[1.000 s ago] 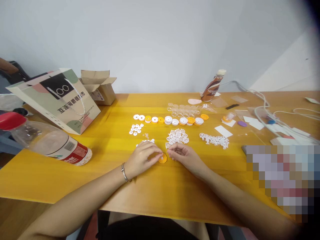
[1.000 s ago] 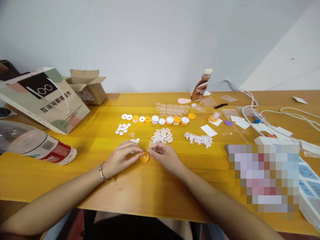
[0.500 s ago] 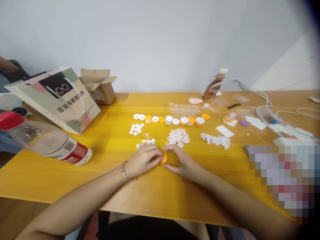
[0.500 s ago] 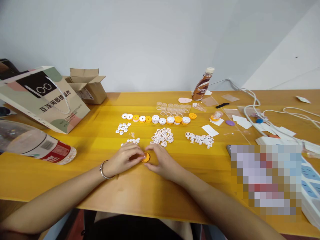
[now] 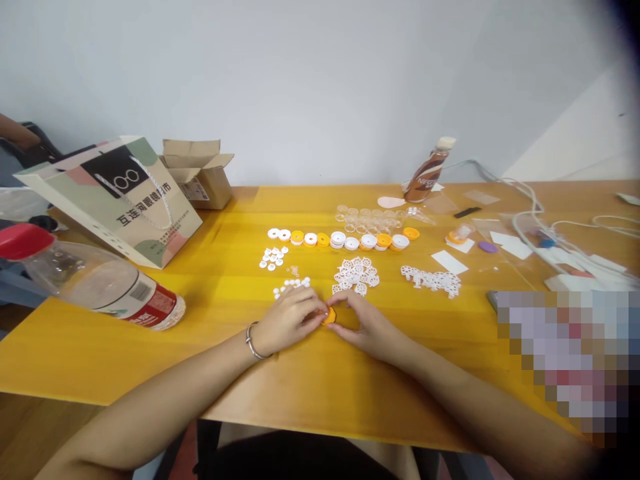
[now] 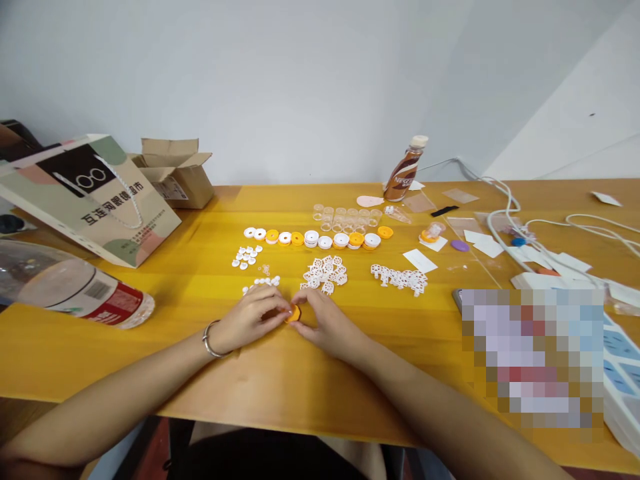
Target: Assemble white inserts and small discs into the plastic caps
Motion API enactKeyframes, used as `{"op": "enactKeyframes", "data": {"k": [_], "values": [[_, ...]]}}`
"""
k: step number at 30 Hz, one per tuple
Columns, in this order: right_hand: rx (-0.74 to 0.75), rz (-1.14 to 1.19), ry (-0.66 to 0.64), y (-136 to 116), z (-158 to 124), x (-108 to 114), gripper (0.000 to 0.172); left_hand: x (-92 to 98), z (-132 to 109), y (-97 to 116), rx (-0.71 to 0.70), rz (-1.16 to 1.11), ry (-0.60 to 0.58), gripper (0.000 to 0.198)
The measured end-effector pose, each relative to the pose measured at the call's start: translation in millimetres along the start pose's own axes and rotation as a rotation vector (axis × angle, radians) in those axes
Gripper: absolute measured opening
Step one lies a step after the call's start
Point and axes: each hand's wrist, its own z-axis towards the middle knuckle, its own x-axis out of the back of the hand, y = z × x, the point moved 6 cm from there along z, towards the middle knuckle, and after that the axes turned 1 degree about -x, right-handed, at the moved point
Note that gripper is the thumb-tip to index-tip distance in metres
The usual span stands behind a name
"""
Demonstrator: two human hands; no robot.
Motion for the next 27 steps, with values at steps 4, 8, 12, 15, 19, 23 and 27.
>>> {"op": "enactKeyframes", "data": {"k": [4, 8, 12, 15, 19, 23, 27], "values": [[0.030, -0.014, 0.023, 2, 0, 0, 0.022, 2.8, 0, 0, 0.007, -0.012, -0.005, 0.018], [0.087, -0.035, 0.059, 3, -1, 1, 0.016, 8.3, -2, 3, -0.026, -0.012, 0.003, 0.021], [0.106, -0.070, 0.082, 6, -1, 1, 0.016, 7.3, -4, 4, -0.063, 0.020, -0.014, 0.022], [0.130, -0.093, 0.090, 6, -1, 1, 0.016, 5.8, -6, 4, -0.072, 0.043, -0.019, 0.022], [0.173, -0.128, 0.111, 5, -3, 1, 0.015, 6.1, -6, 5, -0.083, 0.080, -0.028, 0.023], [0.207, -0.169, 0.132, 5, -5, 0, 0.013, 7.4, -7, 7, -0.096, 0.135, -0.063, 0.024], [0.246, -0.237, 0.132, 2, -7, -2, 0.011, 7.9, -8, 10, -0.097, 0.206, -0.105, 0.025]]}}
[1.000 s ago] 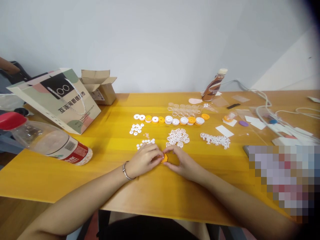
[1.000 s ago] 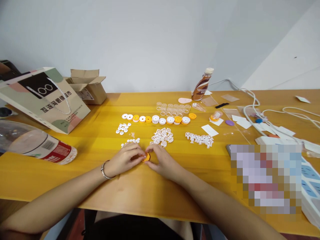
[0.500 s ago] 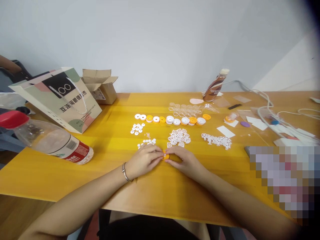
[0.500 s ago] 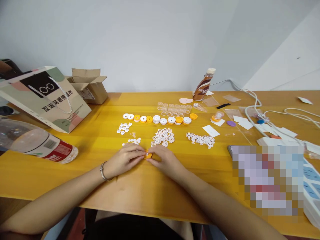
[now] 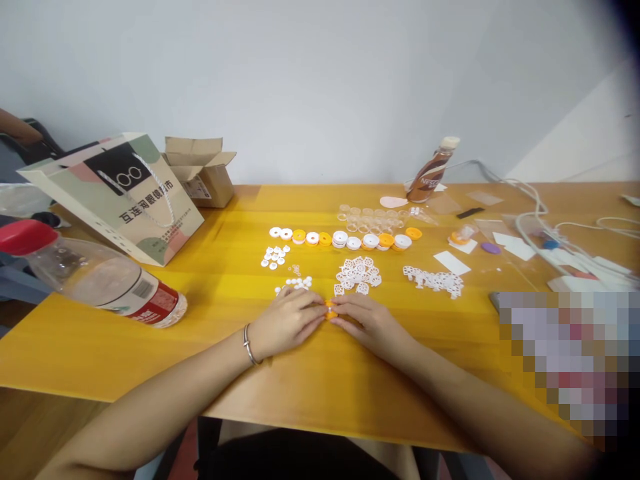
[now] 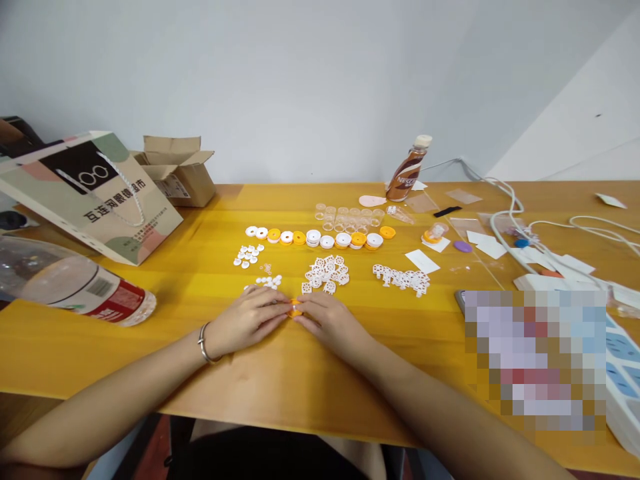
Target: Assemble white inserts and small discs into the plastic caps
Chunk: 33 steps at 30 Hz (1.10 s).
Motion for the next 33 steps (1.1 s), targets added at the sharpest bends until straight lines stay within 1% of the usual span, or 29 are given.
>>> {"op": "enactKeyframes", "data": {"k": [2, 9, 12, 14, 16, 22, 26, 28, 31, 33], "values": [[0.022, -0.067, -0.019, -3, 0, 0, 0.011, -0.6, 0, 2, -0.010, 0.034, -0.022, 0.025], [0.047, -0.274, -0.166, -13, 1, -4, 0.016, -3.3, 2, 12, -0.094, 0.229, -0.041, 0.025], [0.069, -0.328, -0.210, -18, 1, -5, 0.016, -3.7, 1, 16, -0.139, 0.300, -0.033, 0.024], [0.073, -0.350, -0.233, -19, 1, -6, 0.017, -3.4, 2, 18, -0.141, 0.307, -0.022, 0.024], [0.075, -0.357, -0.238, -19, 1, -7, 0.016, -2.5, 2, 16, -0.109, 0.273, -0.006, 0.024], [0.049, -0.336, -0.222, -18, 1, -7, 0.014, -1.7, 7, 3, 0.020, 0.048, 0.042, 0.021], [0.041, -0.266, -0.164, -17, 2, -5, 0.014, -3.4, 12, -3, 0.101, -0.023, 0.074, 0.019], [0.032, -0.237, -0.145, -16, 2, -4, 0.014, -4.8, 13, -4, 0.124, -0.053, 0.078, 0.016], [-0.006, -0.171, -0.151, -14, 3, -2, 0.012, -5.6, 14, -4, 0.135, -0.083, 0.073, 0.014], [-0.077, -0.065, -0.123, -10, 5, 1, 0.008, -3.7, 13, -4, 0.134, -0.093, 0.086, 0.013]]}}
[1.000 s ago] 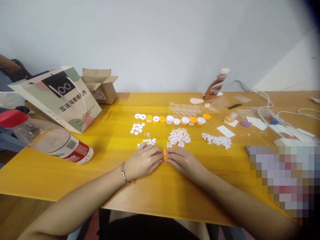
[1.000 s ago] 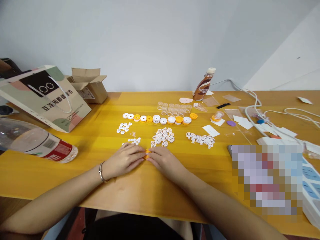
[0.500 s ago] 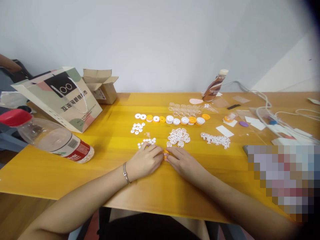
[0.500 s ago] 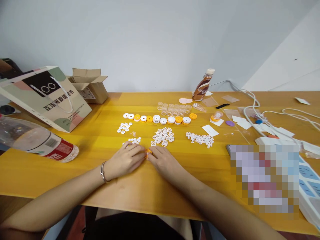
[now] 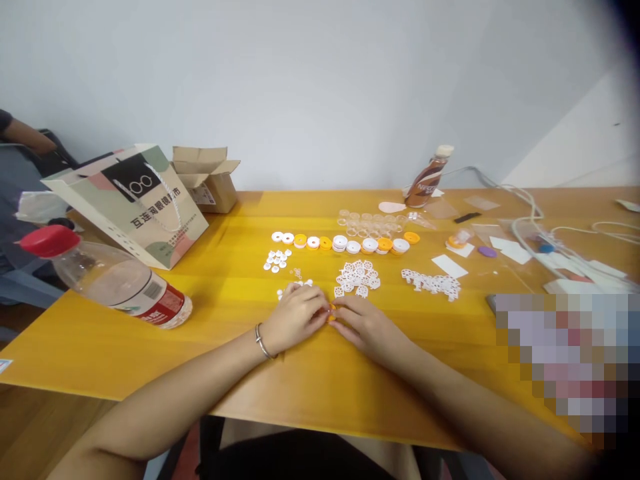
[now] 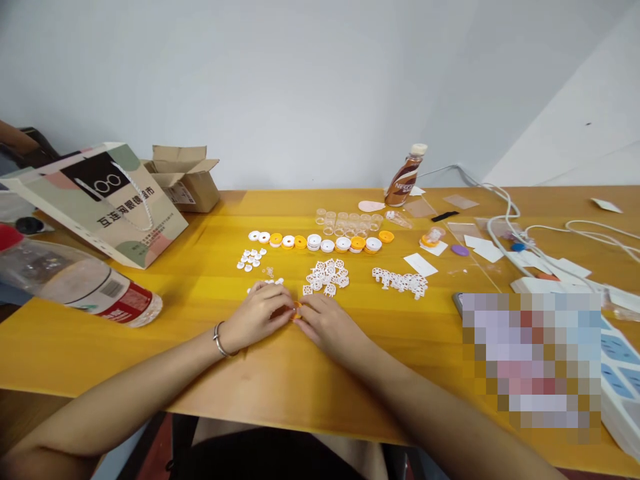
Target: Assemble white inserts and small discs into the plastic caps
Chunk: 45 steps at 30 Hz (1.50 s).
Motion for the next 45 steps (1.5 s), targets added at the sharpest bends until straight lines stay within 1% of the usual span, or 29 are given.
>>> {"op": "enactKeyframes", "data": {"k": [1, 2, 4, 5, 8, 10, 14, 20, 23, 25, 28, 29, 30, 32, 34, 36, 39, 45], "values": [[-0.058, 0.074, 0.030, 3, 1, 2, 0.007, 2.1, 0, 0, -0.001, -0.005, 0.018, 0.014], [-0.127, 0.164, 0.070, 7, 1, 4, 0.010, 4.7, -1, 1, -0.001, -0.011, 0.043, 0.014], [-0.263, 0.390, 0.132, 15, 1, 4, 0.020, 10.4, -1, 3, -0.008, -0.028, 0.102, 0.014], [-0.311, 0.516, 0.137, 17, 1, 1, 0.023, 12.9, -2, 4, -0.014, -0.035, 0.129, 0.013], [-0.360, 0.843, 0.088, 15, 2, -9, 0.027, 16.2, -2, 7, -0.025, -0.041, 0.164, 0.012], [-0.378, 0.952, 0.082, 14, 2, -12, 0.029, 16.1, -2, 8, -0.006, -0.041, 0.157, 0.012], [-0.402, 1.024, 0.078, 15, 1, -12, 0.025, 16.6, -2, 7, 0.036, -0.054, 0.156, 0.014], [-0.412, 1.062, 0.070, 14, 2, -13, 0.020, 16.0, -5, 7, 0.018, -0.058, 0.179, 0.015], [-0.436, 1.052, 0.066, 16, 3, -13, 0.021, 16.7, -4, 4, 0.004, -0.065, 0.191, 0.015], [-0.456, 1.043, 0.073, 19, 3, -12, 0.022, 21.5, -2, -1, -0.018, -0.100, 0.199, 0.016], [-0.496, 1.021, 0.107, 25, 3, -9, 0.023, 38.0, 1, -18, -0.016, -0.189, 0.207, 0.018], [-0.509, 1.006, 0.120, 28, 3, -8, 0.023, 44.6, 1, -26, 0.001, -0.214, 0.199, 0.018], [-0.518, 0.992, 0.131, 30, 2, -7, 0.024, 49.6, 1, -36, 0.031, -0.226, 0.161, 0.018], [-0.517, 0.959, 0.141, 32, 2, -5, 0.025, 54.1, -2, -56, 0.097, -0.225, 0.015, 0.016], [-0.504, 0.930, 0.144, 33, 2, -4, 0.026, 52.6, -7, -74, 0.151, -0.206, -0.162, 0.013], [-0.494, 0.907, 0.142, 34, 2, -4, 0.025, 50.6, -13, -86, 0.182, -0.191, -0.256, 0.012], [-0.488, 0.889, 0.144, 36, 2, -4, 0.026, 46.3, -16, -92, 0.180, -0.182, -0.289, 0.011], [-0.492, 0.924, 0.144, 39, 2, -5, 0.026, 34.8, -13, -90, 0.184, -0.168, -0.295, 0.009]]}}
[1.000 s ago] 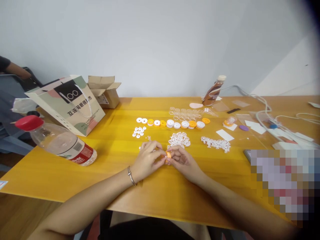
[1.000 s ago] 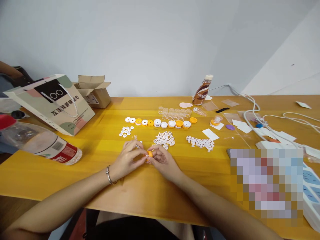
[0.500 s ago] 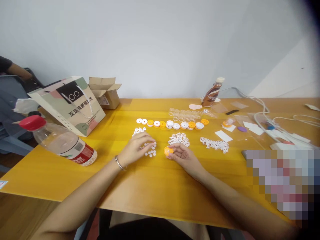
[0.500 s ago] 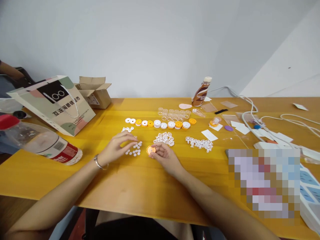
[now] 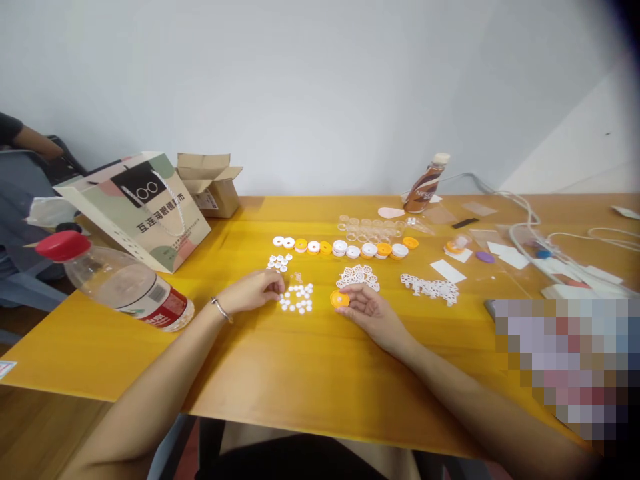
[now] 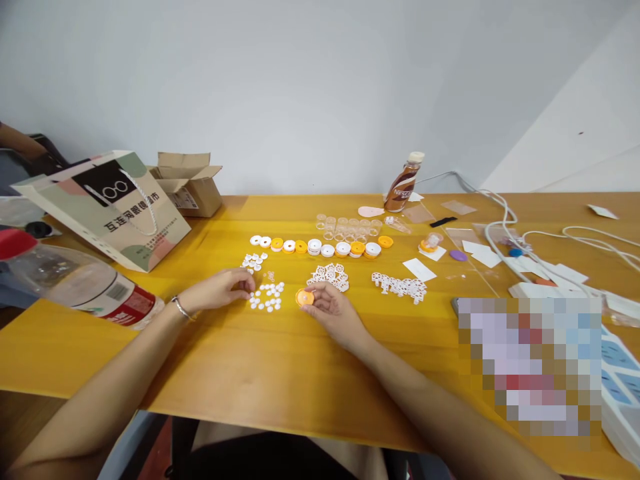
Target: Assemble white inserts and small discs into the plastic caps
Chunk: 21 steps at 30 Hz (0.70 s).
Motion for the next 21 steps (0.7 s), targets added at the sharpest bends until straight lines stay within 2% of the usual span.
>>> {"op": "enactKeyframes", "data": {"k": [7, 14, 17, 21], "values": [[-0.009, 0.009, 0.000, -2, 0, -1, 0.025, -2.2, 0, -1, 0.008, 0.022, -0.002, 0.009], [-0.022, 0.025, -0.010, 2, -1, -2, 0.026, -0.9, -1, -2, 0.081, -0.060, -0.037, 0.006], [-0.020, 0.027, -0.012, 4, -1, -4, 0.026, -2.7, -1, 9, 0.084, -0.152, -0.050, 0.008], [-0.013, 0.015, -0.032, 8, -2, -10, 0.025, -9.7, 1, 44, -0.005, -0.296, 0.015, 0.011]]}}
